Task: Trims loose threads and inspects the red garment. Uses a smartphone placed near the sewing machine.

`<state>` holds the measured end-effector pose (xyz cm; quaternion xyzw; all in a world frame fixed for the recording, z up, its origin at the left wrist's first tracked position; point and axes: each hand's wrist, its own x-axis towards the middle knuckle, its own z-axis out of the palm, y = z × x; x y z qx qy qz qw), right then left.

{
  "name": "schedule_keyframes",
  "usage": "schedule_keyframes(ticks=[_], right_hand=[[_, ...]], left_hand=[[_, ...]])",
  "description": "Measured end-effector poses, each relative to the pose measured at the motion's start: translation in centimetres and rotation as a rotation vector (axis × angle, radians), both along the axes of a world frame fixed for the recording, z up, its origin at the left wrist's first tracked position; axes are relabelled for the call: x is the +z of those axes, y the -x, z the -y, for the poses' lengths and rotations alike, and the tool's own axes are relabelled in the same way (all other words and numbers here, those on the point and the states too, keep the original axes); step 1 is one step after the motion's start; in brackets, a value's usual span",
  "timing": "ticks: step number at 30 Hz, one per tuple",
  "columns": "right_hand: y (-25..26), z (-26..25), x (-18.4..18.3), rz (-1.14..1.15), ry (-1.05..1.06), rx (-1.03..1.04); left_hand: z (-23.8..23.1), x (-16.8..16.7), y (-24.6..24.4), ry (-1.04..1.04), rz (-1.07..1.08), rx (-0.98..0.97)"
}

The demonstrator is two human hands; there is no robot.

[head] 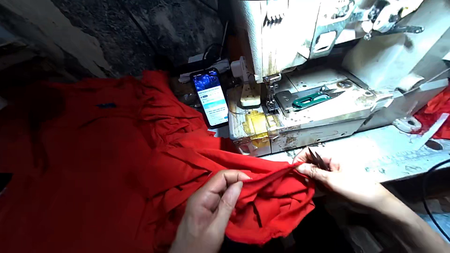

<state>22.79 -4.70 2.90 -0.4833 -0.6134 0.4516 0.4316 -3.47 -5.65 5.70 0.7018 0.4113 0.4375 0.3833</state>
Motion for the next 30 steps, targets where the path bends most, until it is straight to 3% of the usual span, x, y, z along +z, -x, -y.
schedule_keyframes(ticks=[6, 9, 13, 17, 23, 27, 30], right_hand=[[-1.1, -1.3, -0.3, 0.266, 0.029, 0.049], [-0.9, -1.7, -1.1, 0.289, 0.037, 0.011], [-0.7, -0.9, -2.4, 0.343, -0.172, -0.186], [-0.6, 1.4, -1.3, 0.486, -0.321, -0.439], [1.3, 4.0, 1.1, -0.094, -0.059, -0.01], [3.4, 2.4, -1.4, -0.238, 0.153, -0.064], [3.6, 2.5, -1.9, -0.323, 0.164, -0.136]], left_hand=[[-3.3, -0.1, -1.7, 0.154, -0.164, -0.14], [-5.2, -2.9, -1.5, 0.231, -0.065, -0.16], [-5.6, -4.7, -1.6, 0.127, 0.022, -0.078], [-5.4, -4.5, -1.8, 0.053, 0.015, -0.026], [-5.4, -3.3, -2.3, 0.082, -0.081, -0.056], [-5.5, -2.1, -2.7, 0.299, -0.052, -0.104], [-5.1, -2.8, -3.2, 0.297, -0.026, -0.045]])
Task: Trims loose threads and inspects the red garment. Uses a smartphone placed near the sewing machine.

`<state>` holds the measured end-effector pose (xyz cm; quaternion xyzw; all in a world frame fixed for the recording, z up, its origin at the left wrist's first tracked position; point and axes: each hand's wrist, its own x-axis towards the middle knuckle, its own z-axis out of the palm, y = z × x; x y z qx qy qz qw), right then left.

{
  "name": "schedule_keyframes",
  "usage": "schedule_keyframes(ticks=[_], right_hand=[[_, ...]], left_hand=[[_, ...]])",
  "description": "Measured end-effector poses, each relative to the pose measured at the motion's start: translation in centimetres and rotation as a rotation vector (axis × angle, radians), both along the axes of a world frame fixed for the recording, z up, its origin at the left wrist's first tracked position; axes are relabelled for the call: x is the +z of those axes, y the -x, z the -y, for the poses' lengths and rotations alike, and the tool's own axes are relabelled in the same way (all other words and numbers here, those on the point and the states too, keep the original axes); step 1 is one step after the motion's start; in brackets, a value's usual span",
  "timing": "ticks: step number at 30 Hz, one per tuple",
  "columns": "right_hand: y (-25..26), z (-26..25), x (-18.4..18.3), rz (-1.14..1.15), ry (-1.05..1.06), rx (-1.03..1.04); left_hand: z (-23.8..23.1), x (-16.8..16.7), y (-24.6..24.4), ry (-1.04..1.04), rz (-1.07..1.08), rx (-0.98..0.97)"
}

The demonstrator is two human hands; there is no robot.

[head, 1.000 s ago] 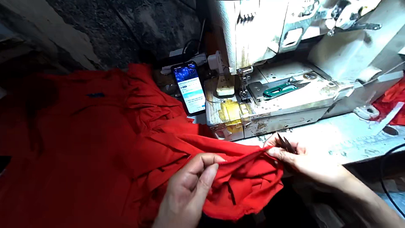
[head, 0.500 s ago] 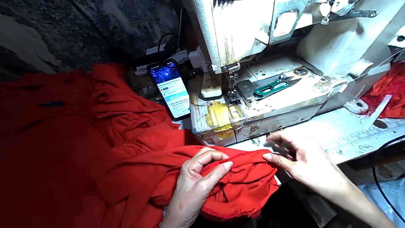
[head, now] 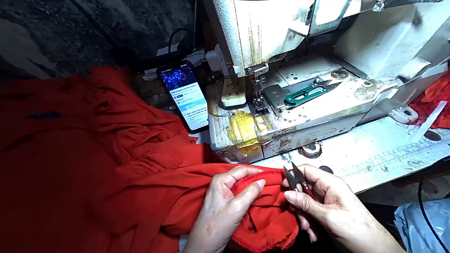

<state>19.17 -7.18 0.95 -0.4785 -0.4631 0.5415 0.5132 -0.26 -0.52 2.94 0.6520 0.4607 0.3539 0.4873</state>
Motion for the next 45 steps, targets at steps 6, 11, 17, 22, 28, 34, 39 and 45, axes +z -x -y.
schedule_keyframes(ticks=[6, 11, 17, 22, 28, 34, 39, 45], right_hand=[[-0.5, 1.0, 0.2, -0.063, -0.05, 0.021], [0.2, 1.6, 1.2, -0.066, -0.085, 0.047], [1.2, 0.1, -0.4, 0.007, -0.098, 0.021], [1.5, -0.2, -0.6, -0.021, -0.07, -0.013], [1.6, 0.1, -1.0, 0.069, -0.134, -0.005], [1.5, -0.2, -1.0, 0.072, -0.13, 0.023], [1.5, -0.2, -0.9, 0.09, -0.113, 0.028], [1.6, -0.2, -0.7, 0.084, -0.085, 0.015]], left_hand=[[0.6, -0.7, -0.7, -0.026, -0.004, 0.044], [0.3, -1.2, -0.1, -0.143, -0.065, -0.024], [0.5, -0.9, -0.2, -0.024, 0.089, 0.005], [0.4, -0.6, 0.1, 0.053, 0.113, 0.028], [0.4, -0.6, -0.2, 0.037, 0.137, 0.038], [0.4, -0.8, -0.1, 0.008, 0.13, 0.026], [0.5, -0.8, -0.2, 0.023, 0.131, 0.038], [0.4, -1.1, -0.1, -0.007, 0.131, 0.036]])
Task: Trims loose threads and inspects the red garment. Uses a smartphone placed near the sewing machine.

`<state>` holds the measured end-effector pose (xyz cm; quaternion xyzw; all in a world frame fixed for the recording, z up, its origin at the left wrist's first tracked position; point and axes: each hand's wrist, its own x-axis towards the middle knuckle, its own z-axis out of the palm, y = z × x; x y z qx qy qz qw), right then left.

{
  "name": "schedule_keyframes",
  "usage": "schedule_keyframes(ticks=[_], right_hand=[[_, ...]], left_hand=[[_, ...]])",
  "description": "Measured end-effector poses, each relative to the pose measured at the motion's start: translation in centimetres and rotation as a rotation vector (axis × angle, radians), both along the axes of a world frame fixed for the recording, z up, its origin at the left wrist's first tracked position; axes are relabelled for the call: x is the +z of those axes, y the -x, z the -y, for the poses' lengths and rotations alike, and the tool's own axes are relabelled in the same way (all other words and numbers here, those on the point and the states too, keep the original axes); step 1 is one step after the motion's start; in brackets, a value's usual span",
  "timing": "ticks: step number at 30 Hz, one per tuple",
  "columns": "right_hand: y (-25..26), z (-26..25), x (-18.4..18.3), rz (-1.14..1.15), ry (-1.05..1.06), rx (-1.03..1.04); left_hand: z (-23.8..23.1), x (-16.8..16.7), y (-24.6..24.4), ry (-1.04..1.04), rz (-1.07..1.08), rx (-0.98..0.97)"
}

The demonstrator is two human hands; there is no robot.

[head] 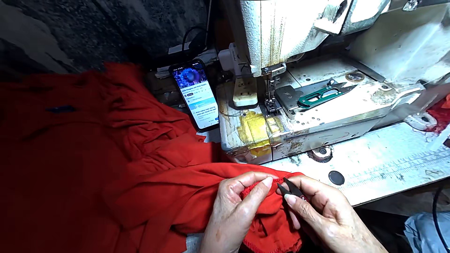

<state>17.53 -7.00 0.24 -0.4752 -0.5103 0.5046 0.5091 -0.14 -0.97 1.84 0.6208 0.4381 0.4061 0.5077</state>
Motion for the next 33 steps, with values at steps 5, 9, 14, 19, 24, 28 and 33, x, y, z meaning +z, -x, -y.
schedule_keyframes(ticks=[5, 9, 14, 19, 24, 28, 33], right_hand=[[0.0, -0.1, 0.3, 0.016, 0.014, 0.003], [0.2, 0.0, 0.5, 0.003, 0.023, -0.007], [0.3, -0.1, 0.4, -0.074, -0.091, 0.012], [0.3, -0.3, 0.2, -0.11, -0.135, 0.038], [0.7, -0.7, 0.5, -0.014, -0.2, -0.04], [0.2, -1.4, 0.3, -0.255, -0.085, 0.111], [1.3, -1.4, 0.9, -0.041, -0.138, -0.09]], left_hand=[[0.0, 0.1, -0.1, -0.028, -0.008, 0.004], [0.1, 0.2, 0.1, -0.023, 0.01, -0.037], [-0.1, 1.3, 0.1, 0.014, 0.048, -0.089], [-0.1, 1.8, 0.6, 0.099, 0.114, -0.109], [0.4, 1.4, 0.4, 0.035, 0.137, -0.081], [0.4, 1.2, 0.7, 0.002, 0.178, -0.102], [0.5, 0.5, 1.0, -0.056, 0.211, -0.122]])
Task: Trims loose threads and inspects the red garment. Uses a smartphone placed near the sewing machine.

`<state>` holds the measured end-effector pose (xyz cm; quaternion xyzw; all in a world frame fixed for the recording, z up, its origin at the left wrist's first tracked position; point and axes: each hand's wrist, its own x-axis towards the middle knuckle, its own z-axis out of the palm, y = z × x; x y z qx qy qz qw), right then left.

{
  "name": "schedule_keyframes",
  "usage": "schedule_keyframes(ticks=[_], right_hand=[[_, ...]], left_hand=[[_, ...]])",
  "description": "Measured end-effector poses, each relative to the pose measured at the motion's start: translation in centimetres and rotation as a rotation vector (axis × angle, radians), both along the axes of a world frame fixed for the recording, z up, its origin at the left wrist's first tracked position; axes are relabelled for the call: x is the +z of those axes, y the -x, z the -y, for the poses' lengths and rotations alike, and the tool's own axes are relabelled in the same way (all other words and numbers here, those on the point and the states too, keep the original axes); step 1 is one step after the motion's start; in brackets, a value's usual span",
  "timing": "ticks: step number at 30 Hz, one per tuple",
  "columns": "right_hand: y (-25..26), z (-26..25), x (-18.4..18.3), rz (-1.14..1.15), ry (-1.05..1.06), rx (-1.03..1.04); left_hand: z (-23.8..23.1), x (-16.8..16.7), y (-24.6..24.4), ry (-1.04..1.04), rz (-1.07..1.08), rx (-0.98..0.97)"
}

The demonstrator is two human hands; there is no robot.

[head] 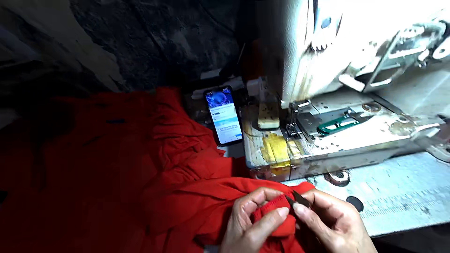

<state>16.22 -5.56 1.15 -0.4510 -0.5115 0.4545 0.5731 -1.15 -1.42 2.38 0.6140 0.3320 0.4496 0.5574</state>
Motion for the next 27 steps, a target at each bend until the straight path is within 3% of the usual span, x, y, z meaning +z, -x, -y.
schedule_keyframes(ticks=[5, 11, 15, 21, 27], right_hand=[[-0.3, -0.3, -0.6, -0.094, 0.02, 0.049], [-1.1, -1.1, -1.6, -0.023, -0.133, 0.099], [-2.2, -1.7, -1.7, -0.582, -0.091, 0.615], [-1.7, -0.5, -0.9, -0.221, -0.108, 0.082], [-1.4, 0.3, -1.0, 0.06, -0.12, 0.034]], left_hand=[[-0.2, -0.2, -0.4, 0.022, -0.024, 0.08], [-0.4, 0.0, -0.5, 0.025, -0.041, 0.073], [-0.5, -0.6, -0.7, -0.01, -0.086, 0.158], [-0.4, -0.4, -0.9, 0.048, -0.053, 0.171], [-0.5, -0.3, -0.7, 0.092, -0.021, 0.151]])
